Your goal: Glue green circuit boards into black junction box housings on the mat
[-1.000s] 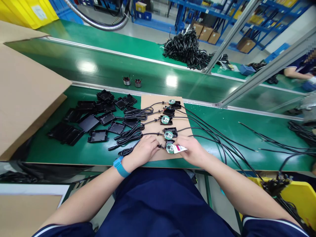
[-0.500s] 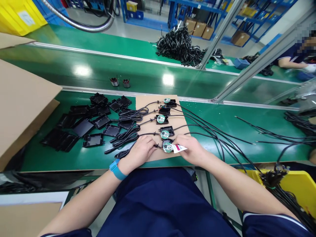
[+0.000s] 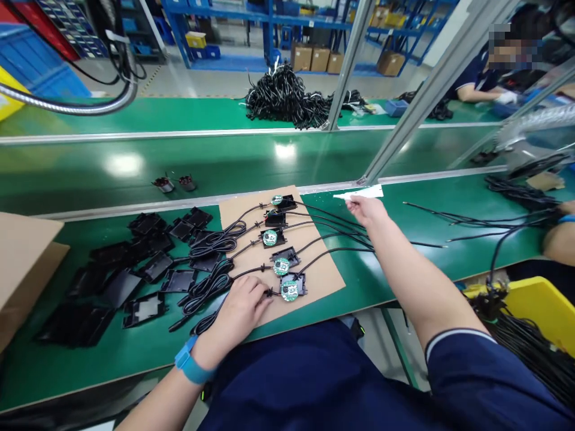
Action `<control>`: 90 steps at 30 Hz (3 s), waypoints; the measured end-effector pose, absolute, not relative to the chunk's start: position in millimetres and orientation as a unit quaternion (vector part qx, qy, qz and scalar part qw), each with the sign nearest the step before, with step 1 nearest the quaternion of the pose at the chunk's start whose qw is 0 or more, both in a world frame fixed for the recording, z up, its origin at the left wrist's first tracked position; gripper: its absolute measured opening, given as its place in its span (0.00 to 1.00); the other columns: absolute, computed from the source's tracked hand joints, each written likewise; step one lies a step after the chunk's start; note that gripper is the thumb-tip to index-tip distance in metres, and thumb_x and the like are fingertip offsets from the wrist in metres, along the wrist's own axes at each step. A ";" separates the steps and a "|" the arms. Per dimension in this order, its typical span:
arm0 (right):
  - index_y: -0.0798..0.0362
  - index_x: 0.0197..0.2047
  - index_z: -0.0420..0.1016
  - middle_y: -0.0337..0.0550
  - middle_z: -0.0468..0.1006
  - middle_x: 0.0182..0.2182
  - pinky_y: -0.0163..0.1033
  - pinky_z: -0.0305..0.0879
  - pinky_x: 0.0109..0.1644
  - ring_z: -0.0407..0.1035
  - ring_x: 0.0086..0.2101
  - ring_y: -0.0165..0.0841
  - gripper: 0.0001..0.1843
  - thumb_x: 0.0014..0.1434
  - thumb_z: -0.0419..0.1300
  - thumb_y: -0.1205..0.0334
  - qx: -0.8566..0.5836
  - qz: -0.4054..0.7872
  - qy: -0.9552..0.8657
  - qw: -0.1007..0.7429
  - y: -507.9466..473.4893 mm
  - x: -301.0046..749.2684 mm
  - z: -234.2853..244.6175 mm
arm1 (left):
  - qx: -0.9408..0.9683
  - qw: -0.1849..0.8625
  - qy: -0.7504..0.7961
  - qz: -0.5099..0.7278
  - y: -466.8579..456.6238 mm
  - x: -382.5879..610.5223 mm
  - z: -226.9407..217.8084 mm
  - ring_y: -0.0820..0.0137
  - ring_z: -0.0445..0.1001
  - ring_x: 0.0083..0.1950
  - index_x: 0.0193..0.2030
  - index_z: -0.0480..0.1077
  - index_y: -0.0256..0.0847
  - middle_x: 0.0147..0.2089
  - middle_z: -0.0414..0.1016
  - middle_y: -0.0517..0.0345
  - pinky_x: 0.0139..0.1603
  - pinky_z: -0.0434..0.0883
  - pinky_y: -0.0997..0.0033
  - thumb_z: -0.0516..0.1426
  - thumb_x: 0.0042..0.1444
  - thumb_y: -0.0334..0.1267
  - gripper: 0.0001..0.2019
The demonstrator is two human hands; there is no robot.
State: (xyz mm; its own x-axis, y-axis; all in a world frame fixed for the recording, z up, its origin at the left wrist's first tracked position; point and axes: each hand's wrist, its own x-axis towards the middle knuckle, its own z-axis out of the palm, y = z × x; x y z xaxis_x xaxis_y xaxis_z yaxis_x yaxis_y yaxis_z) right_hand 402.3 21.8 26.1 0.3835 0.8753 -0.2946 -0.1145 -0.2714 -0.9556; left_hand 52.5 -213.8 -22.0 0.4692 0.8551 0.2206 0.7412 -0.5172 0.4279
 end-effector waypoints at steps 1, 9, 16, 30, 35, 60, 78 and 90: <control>0.57 0.30 0.65 0.37 0.70 0.22 0.28 0.70 0.25 0.68 0.24 0.25 0.12 0.57 0.64 0.77 -0.658 0.460 -0.283 0.524 38.3 406.4 21.4 | 0.847 0.141 0.473 0.198 -213.8 52.9 -20.0 0.60 0.71 0.48 0.47 0.70 0.41 0.44 0.72 0.51 0.52 0.70 0.54 0.56 0.66 0.39 0.07; 0.57 0.32 0.69 0.45 0.74 0.26 0.41 0.72 0.35 0.73 0.31 0.36 0.11 0.54 0.69 0.71 -0.757 0.354 -0.297 0.463 74.0 427.9 1.6 | 0.844 0.162 0.481 0.173 -212.6 56.0 -11.4 0.58 0.71 0.50 0.51 0.68 0.43 0.47 0.72 0.49 0.52 0.71 0.52 0.58 0.65 0.38 0.09; 0.52 0.39 0.75 0.46 0.78 0.38 0.47 0.67 0.49 0.71 0.41 0.39 0.05 0.60 0.59 0.67 -0.437 0.233 -0.819 0.290 -83.6 382.6 7.9 | 0.853 0.169 0.467 0.161 -206.6 61.0 -13.7 0.60 0.71 0.51 0.46 0.69 0.41 0.46 0.73 0.50 0.55 0.70 0.53 0.55 0.67 0.37 0.05; 0.52 0.42 0.77 0.48 0.76 0.39 0.47 0.65 0.49 0.68 0.44 0.38 0.08 0.69 0.56 0.65 -0.331 0.189 -0.889 0.253 -144.2 349.2 -30.9 | 0.830 0.240 0.460 0.206 -218.6 67.1 -8.5 0.63 0.76 0.50 0.52 0.69 0.42 0.48 0.77 0.50 0.52 0.75 0.59 0.55 0.67 0.35 0.08; 0.54 0.50 0.74 0.50 0.77 0.41 0.45 0.69 0.47 0.70 0.42 0.38 0.12 0.70 0.51 0.68 -0.281 0.182 -0.906 0.259 -157.8 355.7 -19.3 | 0.785 0.309 0.475 0.250 -219.7 65.8 -6.4 0.64 0.76 0.55 0.50 0.69 0.43 0.55 0.77 0.49 0.54 0.75 0.62 0.56 0.66 0.35 0.07; 0.55 0.39 0.73 0.43 0.77 0.30 0.38 0.61 0.36 0.70 0.30 0.32 0.11 0.70 0.51 0.66 -0.387 0.148 -0.902 0.122 -229.1 360.9 20.9 | 0.692 0.323 0.609 0.211 -223.3 117.8 13.4 0.73 0.63 0.23 0.43 0.64 0.43 0.23 0.60 0.70 0.29 0.59 0.73 0.56 0.64 0.41 0.06; 0.54 0.38 0.73 0.43 0.80 0.32 0.40 0.55 0.34 0.74 0.31 0.35 0.11 0.69 0.51 0.66 -0.403 0.173 -0.898 0.002 -219.2 341.0 22.3 | 0.678 0.318 0.649 0.131 -211.8 124.6 -8.7 0.66 0.73 0.32 0.37 0.70 0.40 0.32 0.77 0.56 0.34 0.65 0.69 0.59 0.61 0.42 0.07; 0.54 0.36 0.75 0.44 0.80 0.32 0.40 0.54 0.34 0.73 0.30 0.35 0.11 0.67 0.52 0.66 -0.345 0.167 -0.922 -0.049 -200.3 343.2 36.9 | 0.670 0.275 0.682 0.105 -228.0 130.1 0.8 0.63 0.75 0.34 0.48 0.65 0.40 0.33 0.75 0.57 0.36 0.66 0.68 0.61 0.60 0.43 0.14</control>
